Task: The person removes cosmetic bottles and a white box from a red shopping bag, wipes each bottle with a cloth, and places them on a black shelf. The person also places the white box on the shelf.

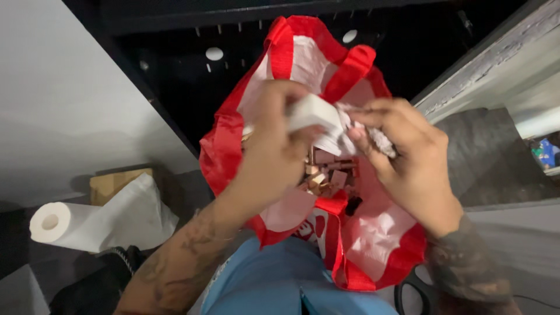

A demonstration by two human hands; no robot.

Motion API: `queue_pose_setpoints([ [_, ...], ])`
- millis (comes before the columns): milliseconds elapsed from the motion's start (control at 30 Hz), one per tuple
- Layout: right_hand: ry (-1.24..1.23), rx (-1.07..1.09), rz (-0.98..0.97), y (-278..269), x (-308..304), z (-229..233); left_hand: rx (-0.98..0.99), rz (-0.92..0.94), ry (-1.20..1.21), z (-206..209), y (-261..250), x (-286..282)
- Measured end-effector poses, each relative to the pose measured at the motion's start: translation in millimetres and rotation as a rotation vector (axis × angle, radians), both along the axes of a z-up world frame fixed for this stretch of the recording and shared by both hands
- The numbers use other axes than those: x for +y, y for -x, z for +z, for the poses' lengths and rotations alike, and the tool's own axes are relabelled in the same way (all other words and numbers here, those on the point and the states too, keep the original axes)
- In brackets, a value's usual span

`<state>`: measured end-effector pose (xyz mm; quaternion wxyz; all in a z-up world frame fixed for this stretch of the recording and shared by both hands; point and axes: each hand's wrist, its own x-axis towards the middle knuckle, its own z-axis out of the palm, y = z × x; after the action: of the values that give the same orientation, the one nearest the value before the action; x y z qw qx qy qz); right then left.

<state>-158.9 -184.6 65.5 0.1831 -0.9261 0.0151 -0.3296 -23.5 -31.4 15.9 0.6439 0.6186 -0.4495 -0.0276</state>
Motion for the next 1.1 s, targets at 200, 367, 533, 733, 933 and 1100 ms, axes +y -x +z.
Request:
queue_pose_setpoints([
  [200, -0.071, 0.135, -0.134, 9, -25, -9, 0.153, 0.005, 0.263, 15, -17, 26],
  [367, -0.618, 0.0, -0.015, 11, -17, -6, 0.47, -0.094, 0.265, 30, -6, 22],
  [533, -0.672, 0.124, 0.042, -7, -15, 4, 0.725, -0.152, 0.382, 23, 7, 7],
  [733, -0.395, -0.068, 0.141, -24, -8, 8, 0.624, -0.087, 0.349, 3, 15, -2],
  [933, -0.47, -0.024, 0.164, -19, -13, 29, 0.428, -0.029, 0.17, 18, 11, 5],
  [1100, -0.348, -0.079, 0.122, -15, -16, 58, 0.011, -0.006, 0.034, 45, 1, 4],
])
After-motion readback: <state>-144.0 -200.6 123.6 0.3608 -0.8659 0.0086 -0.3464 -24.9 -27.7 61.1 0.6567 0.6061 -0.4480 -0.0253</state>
